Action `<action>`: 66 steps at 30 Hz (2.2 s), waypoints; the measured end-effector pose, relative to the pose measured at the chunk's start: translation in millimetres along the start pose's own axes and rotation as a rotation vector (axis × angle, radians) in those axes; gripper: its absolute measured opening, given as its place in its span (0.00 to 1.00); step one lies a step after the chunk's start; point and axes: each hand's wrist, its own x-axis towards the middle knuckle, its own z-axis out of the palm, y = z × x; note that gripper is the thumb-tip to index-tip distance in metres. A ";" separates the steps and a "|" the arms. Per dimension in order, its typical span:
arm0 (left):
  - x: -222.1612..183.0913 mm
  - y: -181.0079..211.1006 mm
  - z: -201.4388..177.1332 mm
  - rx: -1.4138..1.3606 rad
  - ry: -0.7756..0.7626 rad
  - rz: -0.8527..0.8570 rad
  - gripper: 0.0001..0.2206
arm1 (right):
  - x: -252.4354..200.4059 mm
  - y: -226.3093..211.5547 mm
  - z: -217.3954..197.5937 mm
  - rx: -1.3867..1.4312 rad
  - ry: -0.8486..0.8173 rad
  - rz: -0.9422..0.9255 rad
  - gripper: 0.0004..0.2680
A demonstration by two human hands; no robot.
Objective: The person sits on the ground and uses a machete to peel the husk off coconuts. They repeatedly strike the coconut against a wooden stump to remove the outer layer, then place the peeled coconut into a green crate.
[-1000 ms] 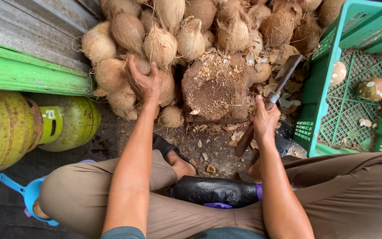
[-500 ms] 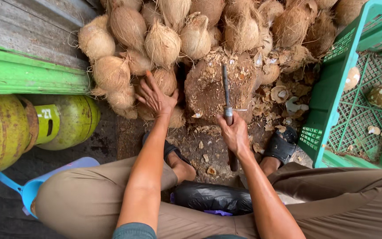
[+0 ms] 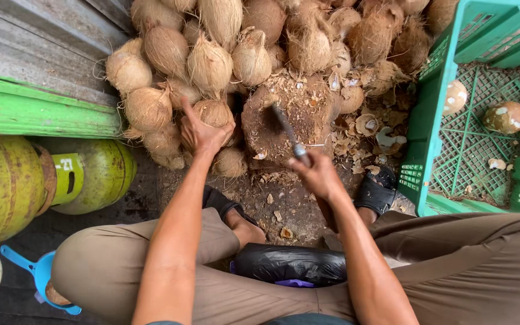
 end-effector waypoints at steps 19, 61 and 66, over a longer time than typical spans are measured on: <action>-107.8 94.9 54.4 -0.233 -0.183 0.325 0.43 | -65.5 7.3 -57.4 0.221 0.298 -0.372 0.07; -85.4 141.7 21.2 -0.232 -0.162 0.094 0.08 | -31.8 51.2 -26.2 0.263 0.162 -0.292 0.08; -82.9 134.5 29.5 -0.240 -0.084 0.160 0.07 | -14.7 47.4 -8.4 0.406 0.282 -0.525 0.10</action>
